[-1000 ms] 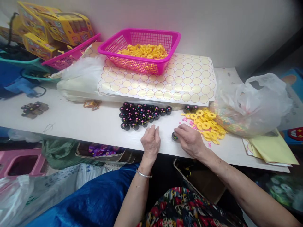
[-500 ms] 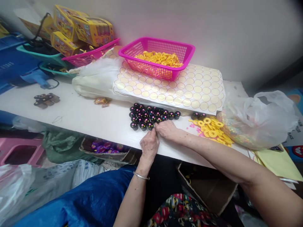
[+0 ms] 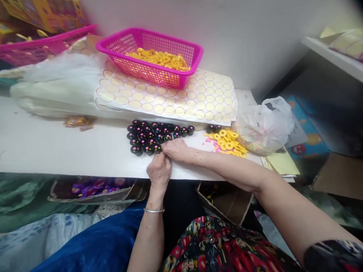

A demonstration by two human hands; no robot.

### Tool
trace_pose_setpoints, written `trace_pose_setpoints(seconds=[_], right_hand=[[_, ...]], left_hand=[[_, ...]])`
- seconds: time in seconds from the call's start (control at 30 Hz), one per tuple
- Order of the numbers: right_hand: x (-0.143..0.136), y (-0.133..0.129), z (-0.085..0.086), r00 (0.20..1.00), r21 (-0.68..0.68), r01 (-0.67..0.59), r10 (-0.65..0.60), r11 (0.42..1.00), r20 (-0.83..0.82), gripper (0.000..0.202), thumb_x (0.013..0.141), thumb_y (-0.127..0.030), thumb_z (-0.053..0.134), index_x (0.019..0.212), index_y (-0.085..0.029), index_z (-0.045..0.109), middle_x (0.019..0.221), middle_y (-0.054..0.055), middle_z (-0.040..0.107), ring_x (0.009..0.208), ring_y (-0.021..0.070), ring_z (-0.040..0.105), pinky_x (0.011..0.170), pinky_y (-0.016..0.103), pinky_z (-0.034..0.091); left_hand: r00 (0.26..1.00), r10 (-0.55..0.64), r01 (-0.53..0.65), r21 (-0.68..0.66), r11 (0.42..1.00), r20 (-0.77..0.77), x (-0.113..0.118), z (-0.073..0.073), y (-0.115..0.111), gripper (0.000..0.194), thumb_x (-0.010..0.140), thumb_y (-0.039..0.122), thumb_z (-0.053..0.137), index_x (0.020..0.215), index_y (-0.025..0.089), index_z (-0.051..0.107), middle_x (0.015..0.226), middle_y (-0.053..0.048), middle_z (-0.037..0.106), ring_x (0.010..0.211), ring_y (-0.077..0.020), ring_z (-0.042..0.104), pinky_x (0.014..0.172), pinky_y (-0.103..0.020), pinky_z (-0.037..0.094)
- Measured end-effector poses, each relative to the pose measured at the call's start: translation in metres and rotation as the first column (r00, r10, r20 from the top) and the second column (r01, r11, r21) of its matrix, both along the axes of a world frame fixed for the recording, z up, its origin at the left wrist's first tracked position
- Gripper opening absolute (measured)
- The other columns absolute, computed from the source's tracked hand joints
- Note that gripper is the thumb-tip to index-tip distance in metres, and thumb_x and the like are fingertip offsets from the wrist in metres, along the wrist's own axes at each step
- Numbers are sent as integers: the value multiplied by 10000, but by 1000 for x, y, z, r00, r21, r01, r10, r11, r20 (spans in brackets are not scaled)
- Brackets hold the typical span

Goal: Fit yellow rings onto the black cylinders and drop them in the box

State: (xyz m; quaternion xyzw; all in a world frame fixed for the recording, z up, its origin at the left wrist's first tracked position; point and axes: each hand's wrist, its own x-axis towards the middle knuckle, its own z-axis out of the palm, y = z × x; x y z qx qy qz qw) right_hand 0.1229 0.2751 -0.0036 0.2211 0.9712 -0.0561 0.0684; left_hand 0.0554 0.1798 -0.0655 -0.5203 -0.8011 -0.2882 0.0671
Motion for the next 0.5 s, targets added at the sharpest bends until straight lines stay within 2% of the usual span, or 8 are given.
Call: trace_pose_setpoints(seconds=[0.13, 0.23, 0.33, 0.5], right_hand=[[15, 3, 5, 998, -56, 57, -56, 997, 9, 260, 831, -113, 388, 1008, -102, 578, 917, 138, 654, 854, 235, 625, 657, 301, 463], [34, 10, 6, 984, -111, 180, -179, 977, 16, 251, 784, -142, 440, 968, -159, 609, 926, 93, 661, 865, 217, 616, 658, 262, 429], [47, 19, 6, 957, -159, 285, -291, 945, -18, 255, 792, -160, 419, 908, -187, 645, 947, 62, 664, 907, 187, 598, 684, 236, 403], [45, 21, 4, 946, -157, 314, -322, 936, -28, 280, 819, -189, 405, 926, -201, 663, 938, 58, 670, 897, 181, 601, 689, 238, 397]], left_hand=[[1000, -3, 3, -11, 1000, -9, 2, 1, -1, 234, 839, 235, 432, 794, 153, 647, 709, -63, 636, 669, -157, 568, 599, -256, 346], [1000, 17, -18, -53, 998, -19, 3, 1, -2, 227, 844, 230, 431, 857, 161, 647, 739, -60, 641, 697, -159, 576, 605, -256, 348], [999, 34, -38, -112, 993, -38, 4, 4, -3, 224, 850, 228, 427, 870, 182, 645, 729, -48, 628, 685, -160, 568, 583, -264, 330], [999, 30, -34, -143, 989, -35, 5, 7, -5, 229, 858, 224, 412, 840, 196, 639, 733, -47, 620, 688, -161, 561, 576, -269, 319]])
